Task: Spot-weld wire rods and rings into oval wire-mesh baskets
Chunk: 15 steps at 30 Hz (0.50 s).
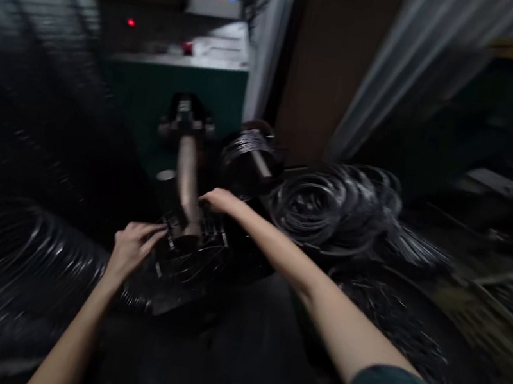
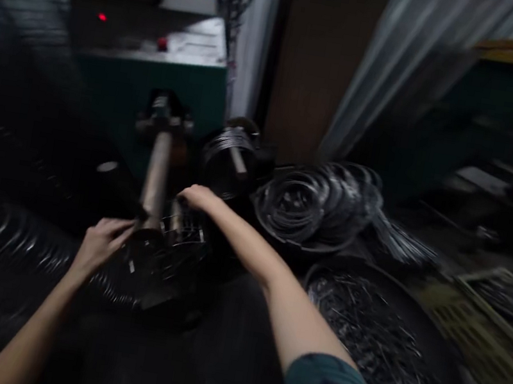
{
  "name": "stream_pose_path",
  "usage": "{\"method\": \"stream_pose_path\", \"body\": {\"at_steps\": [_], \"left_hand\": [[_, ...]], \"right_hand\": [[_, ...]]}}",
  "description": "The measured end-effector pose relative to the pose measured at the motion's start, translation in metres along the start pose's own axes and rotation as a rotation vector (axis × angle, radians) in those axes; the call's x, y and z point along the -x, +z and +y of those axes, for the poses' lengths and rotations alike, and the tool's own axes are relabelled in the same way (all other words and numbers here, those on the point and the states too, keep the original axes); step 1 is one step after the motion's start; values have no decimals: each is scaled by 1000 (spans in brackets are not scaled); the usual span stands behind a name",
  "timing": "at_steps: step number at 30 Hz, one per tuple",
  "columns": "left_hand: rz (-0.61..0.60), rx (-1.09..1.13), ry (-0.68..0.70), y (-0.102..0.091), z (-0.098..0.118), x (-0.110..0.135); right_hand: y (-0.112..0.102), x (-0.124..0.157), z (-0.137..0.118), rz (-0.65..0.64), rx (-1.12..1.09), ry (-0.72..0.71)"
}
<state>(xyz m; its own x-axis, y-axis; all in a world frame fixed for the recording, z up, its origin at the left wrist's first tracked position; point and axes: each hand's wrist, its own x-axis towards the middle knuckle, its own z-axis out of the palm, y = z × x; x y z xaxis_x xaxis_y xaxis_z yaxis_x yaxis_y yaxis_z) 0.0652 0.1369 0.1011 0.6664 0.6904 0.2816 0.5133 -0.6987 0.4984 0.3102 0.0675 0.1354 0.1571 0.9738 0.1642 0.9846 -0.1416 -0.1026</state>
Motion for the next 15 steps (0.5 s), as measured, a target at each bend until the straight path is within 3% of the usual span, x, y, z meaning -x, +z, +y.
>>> {"method": "stream_pose_path", "body": {"at_steps": [4,9,12,15], "left_hand": [[-58,-52,-102,4,-2,-6],[-46,-121,-132,2,3,0],[-66,-85,-33,5,6,20],[-127,-76,156,15,15,57]], "right_hand": [[-11,-5,23,-182,-50,-80],[-12,2,26,-215,-121,-137],[-16,7,29,-193,-157,-153],[-21,15,34,-169,-190,-173]]}}
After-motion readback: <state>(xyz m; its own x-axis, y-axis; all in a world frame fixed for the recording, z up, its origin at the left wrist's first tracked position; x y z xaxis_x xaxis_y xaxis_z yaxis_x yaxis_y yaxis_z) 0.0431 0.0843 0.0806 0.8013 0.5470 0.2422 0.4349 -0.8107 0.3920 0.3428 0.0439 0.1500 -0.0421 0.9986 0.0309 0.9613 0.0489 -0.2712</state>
